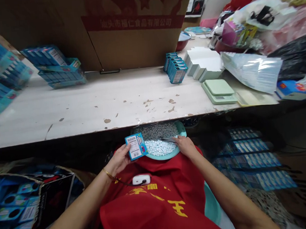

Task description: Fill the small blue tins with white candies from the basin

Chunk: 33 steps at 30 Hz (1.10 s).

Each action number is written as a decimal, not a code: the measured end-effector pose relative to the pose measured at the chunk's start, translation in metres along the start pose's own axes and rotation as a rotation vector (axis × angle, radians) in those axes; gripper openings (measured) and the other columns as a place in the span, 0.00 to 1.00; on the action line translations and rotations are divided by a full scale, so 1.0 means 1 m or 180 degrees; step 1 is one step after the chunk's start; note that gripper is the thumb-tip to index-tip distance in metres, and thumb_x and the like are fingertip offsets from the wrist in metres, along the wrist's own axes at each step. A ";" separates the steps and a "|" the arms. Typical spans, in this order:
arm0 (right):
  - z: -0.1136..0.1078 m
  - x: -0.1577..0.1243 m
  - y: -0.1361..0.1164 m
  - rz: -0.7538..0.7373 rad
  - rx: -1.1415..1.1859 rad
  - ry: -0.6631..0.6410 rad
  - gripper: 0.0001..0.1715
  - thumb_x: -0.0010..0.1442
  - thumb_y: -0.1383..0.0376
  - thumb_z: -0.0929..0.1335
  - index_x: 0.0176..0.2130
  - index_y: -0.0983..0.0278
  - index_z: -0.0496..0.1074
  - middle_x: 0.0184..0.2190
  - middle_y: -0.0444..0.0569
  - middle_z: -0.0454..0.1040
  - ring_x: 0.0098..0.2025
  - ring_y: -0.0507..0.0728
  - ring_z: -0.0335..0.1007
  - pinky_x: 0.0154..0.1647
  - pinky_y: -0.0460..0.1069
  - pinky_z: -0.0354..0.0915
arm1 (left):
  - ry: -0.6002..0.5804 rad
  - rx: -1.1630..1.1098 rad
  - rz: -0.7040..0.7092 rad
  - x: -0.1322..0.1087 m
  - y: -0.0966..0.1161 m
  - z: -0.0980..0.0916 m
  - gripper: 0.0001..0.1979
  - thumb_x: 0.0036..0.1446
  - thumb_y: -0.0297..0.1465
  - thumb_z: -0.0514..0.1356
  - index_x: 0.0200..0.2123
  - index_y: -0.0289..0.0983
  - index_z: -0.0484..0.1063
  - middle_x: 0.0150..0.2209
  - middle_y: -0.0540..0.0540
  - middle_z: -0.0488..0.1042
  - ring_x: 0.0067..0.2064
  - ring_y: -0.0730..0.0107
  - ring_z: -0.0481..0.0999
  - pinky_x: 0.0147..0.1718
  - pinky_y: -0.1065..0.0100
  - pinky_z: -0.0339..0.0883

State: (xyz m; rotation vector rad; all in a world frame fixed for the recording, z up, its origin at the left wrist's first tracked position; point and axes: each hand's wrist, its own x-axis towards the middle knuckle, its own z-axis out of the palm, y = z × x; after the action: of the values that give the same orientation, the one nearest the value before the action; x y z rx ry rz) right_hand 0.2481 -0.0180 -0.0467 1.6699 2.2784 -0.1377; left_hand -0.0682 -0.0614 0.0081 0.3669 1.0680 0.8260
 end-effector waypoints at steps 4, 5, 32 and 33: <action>-0.002 -0.002 -0.004 0.0079 0.0014 -0.0021 0.20 0.60 0.60 0.58 0.52 0.56 0.61 0.39 0.50 0.69 0.40 0.56 0.65 0.35 0.48 0.54 | 0.0063 0.0013 0.0049 -0.004 0.000 0.001 0.20 0.50 0.39 0.58 0.46 0.37 0.65 0.42 0.40 0.73 0.38 0.62 0.74 0.31 0.63 0.70; -0.003 -0.002 -0.006 0.0105 0.0049 -0.0050 0.20 0.60 0.60 0.58 0.52 0.56 0.61 0.39 0.50 0.69 0.40 0.56 0.65 0.35 0.47 0.55 | 0.0080 0.0023 0.0049 -0.004 0.000 0.001 0.20 0.50 0.40 0.58 0.46 0.37 0.65 0.41 0.41 0.73 0.37 0.63 0.75 0.30 0.63 0.70; 0.008 -0.005 -0.036 0.0191 0.0313 0.0189 0.22 0.61 0.62 0.54 0.54 0.61 0.58 0.40 0.52 0.69 0.41 0.57 0.64 0.37 0.49 0.55 | 0.0416 0.1927 0.2749 -0.053 0.011 0.014 0.14 0.43 0.26 0.62 0.36 0.42 0.73 0.44 0.46 0.71 0.53 0.57 0.63 0.56 0.55 0.51; 0.008 -0.005 -0.037 0.0199 0.0318 0.0189 0.22 0.61 0.62 0.54 0.54 0.61 0.59 0.39 0.52 0.69 0.41 0.57 0.64 0.37 0.48 0.55 | 0.0419 0.2004 0.2782 -0.054 0.011 0.013 0.14 0.44 0.26 0.62 0.37 0.43 0.73 0.44 0.47 0.71 0.54 0.56 0.62 0.57 0.53 0.50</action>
State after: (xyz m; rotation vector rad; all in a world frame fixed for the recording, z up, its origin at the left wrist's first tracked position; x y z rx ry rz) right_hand 0.2166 -0.0364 -0.0568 1.8164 2.2938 -0.1933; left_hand -0.0741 -0.0935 0.0547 1.3923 1.2873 1.2733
